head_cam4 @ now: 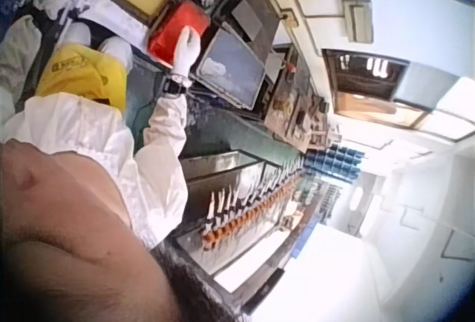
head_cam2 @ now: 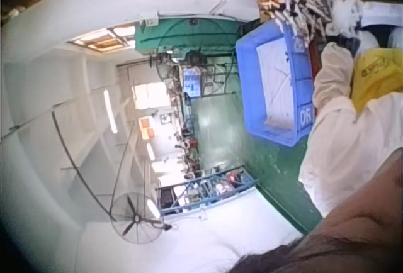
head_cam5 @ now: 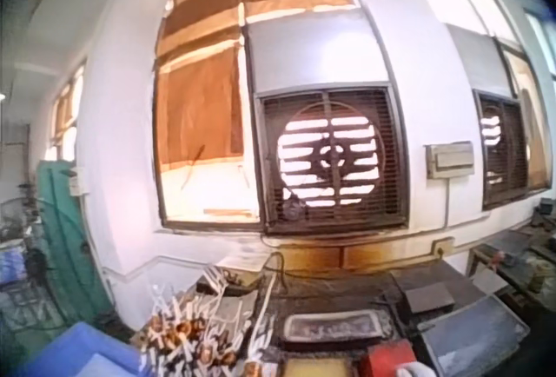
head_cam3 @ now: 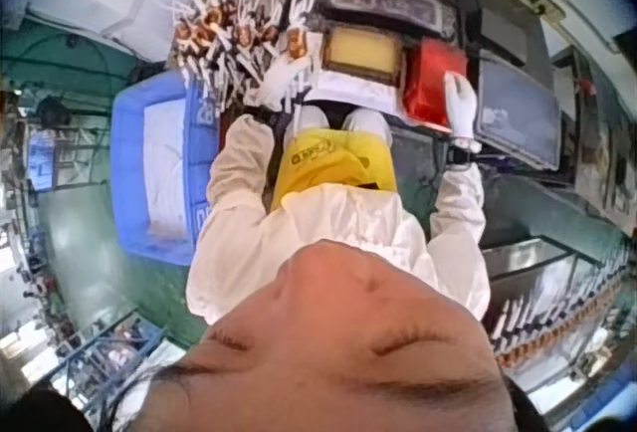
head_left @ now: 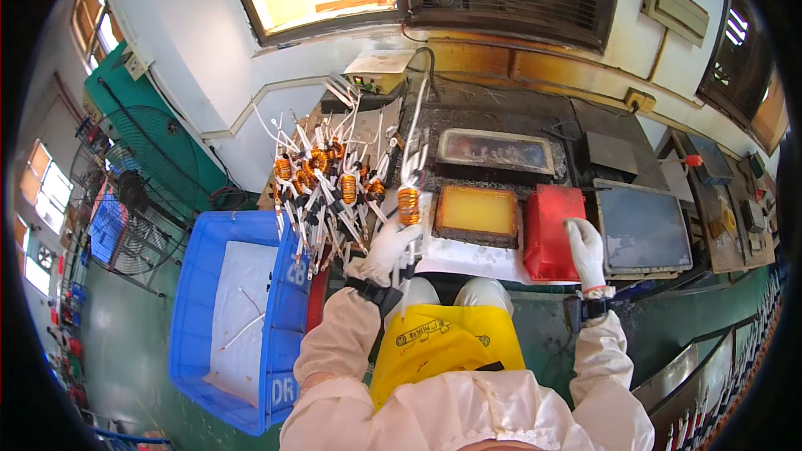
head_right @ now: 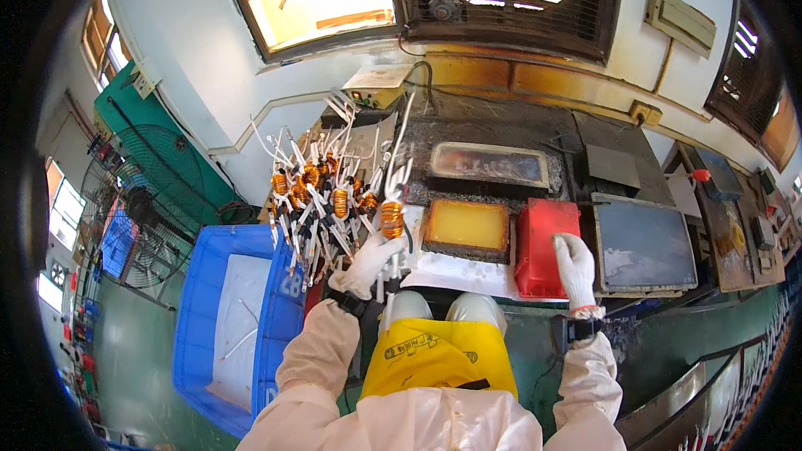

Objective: Brazing and soldering connections on copper industrial coils at a workstation.

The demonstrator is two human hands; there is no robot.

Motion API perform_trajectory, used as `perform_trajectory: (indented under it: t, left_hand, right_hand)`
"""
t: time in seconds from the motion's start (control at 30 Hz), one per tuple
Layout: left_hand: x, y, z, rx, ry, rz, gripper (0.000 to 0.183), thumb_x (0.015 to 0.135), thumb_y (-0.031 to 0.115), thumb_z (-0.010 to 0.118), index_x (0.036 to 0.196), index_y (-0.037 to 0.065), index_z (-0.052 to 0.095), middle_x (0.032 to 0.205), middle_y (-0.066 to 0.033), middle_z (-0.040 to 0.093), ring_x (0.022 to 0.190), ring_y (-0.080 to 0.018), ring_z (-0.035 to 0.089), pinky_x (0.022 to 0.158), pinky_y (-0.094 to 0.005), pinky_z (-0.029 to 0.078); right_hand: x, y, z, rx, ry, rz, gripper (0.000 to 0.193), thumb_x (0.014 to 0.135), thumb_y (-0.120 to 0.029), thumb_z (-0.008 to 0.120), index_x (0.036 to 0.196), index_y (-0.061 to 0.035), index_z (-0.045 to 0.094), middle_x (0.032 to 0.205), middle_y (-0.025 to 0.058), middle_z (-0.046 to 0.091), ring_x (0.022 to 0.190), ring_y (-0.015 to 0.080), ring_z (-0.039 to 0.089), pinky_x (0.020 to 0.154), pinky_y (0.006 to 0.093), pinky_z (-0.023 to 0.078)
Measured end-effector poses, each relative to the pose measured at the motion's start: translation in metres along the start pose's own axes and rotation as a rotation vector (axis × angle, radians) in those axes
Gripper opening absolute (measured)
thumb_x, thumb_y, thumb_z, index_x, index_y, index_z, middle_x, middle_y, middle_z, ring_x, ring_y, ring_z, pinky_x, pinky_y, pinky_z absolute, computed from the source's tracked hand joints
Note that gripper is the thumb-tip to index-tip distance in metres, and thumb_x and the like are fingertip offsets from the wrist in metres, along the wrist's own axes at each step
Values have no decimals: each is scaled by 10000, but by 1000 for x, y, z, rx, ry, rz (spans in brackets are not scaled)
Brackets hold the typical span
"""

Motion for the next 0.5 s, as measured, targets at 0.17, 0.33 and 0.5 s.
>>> perform_trajectory:
  t: [0.17,0.33,0.5]
  left_hand:
    - [-10,-39,-44,23,63,-64,364,803,315,568,987,2,553,778,-71,600,698,-154,569,628,-273,435]
    - [5,-51,-64,51,117,-55,425,777,358,567,970,-20,566,760,-97,611,694,-181,583,648,-299,439]
    - [67,-32,-62,98,103,-44,438,760,359,579,923,-47,604,793,-156,633,750,-223,602,699,-340,446]
  right_hand:
    - [12,5,32,-174,42,-149,179,863,-169,540,883,-14,626,802,110,613,762,217,595,715,307,458]
    - [10,4,36,-75,21,-123,157,867,-133,528,866,-3,616,797,101,608,751,200,586,705,296,452]
    - [11,14,32,-64,33,-99,157,864,-142,542,871,-8,623,788,86,607,726,170,573,685,275,446]
Point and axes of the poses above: each hand's wrist, its own x-axis towards the middle knuckle, its own z-axis out of the palm, y = z × x, the point moved 9 cm from there along x, towards the middle knuckle
